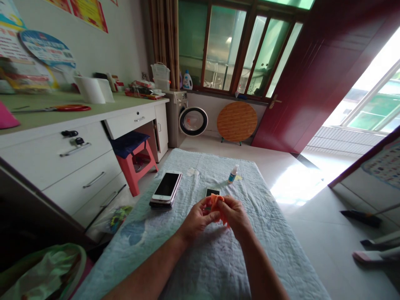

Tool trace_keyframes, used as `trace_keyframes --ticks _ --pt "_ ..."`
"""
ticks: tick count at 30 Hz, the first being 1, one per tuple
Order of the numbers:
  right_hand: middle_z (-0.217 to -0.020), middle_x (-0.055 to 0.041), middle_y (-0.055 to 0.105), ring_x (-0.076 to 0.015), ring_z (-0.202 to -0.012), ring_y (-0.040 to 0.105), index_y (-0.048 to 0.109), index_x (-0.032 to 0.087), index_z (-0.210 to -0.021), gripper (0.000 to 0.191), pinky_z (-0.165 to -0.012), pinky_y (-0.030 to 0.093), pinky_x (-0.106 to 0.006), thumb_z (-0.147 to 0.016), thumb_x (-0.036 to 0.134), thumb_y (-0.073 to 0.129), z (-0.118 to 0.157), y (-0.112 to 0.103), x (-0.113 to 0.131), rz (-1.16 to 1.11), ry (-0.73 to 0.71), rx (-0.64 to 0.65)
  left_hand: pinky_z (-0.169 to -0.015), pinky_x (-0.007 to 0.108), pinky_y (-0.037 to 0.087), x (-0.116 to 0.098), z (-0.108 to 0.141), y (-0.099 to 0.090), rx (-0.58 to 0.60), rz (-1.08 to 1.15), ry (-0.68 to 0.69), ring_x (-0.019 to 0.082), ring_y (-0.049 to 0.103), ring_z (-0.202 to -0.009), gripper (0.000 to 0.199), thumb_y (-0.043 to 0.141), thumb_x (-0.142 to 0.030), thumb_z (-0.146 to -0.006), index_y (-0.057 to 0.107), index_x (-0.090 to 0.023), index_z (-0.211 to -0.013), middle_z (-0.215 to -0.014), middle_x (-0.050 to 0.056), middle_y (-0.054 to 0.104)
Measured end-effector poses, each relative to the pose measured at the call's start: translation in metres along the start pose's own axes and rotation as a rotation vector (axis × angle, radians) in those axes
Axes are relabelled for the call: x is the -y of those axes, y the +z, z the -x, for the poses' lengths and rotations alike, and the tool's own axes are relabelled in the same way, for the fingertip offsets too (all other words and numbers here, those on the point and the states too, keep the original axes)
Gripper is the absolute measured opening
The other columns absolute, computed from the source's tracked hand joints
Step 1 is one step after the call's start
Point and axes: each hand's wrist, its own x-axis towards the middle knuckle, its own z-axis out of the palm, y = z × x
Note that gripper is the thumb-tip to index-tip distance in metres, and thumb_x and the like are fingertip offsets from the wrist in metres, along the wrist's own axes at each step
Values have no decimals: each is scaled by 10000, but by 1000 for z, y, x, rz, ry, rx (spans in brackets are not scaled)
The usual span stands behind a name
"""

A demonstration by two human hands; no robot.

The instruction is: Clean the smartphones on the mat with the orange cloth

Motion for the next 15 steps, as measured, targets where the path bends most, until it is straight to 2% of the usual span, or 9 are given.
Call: trace_keyframes --ticks 5,8,12,15 --pt "-749 -30 663 -130 -648 575 717 157 -912 363 -597 438 -231 -763 487 704 1 -1 1 -180 25 59 -778 323 502 1 -1 -7 -50 28 -44 216 655 -849 323 739 -341 -785 681 -121 -1014 -946 95 697" --pt "-725 -18 653 -109 -615 539 712 154 -870 328 -561 401 -209 -757 462 715 1 -2 -1 -181 26 35 -786 328 505 -3 0 -9 -64 103 -57 216 654 -854 309 728 -282 -772 676 -134 -1039 -950 85 692" --pt "-697 -19 645 -113 -590 530 702 150 -835 317 -547 397 -219 -743 453 720 0 -1 -2 -174 48 45 -809 352 504 -11 3 -7 28 219 -40 228 642 -901 358 729 -259 -746 656 -164 -1084 -1012 81 669" --pt "-714 -21 656 -117 -602 542 695 154 -811 298 -568 415 -225 -708 429 745 1 1 -1 -183 37 54 -829 336 485 -12 2 -6 19 170 -23 223 631 -918 357 741 -270 -739 653 -164 -1068 -997 80 670"
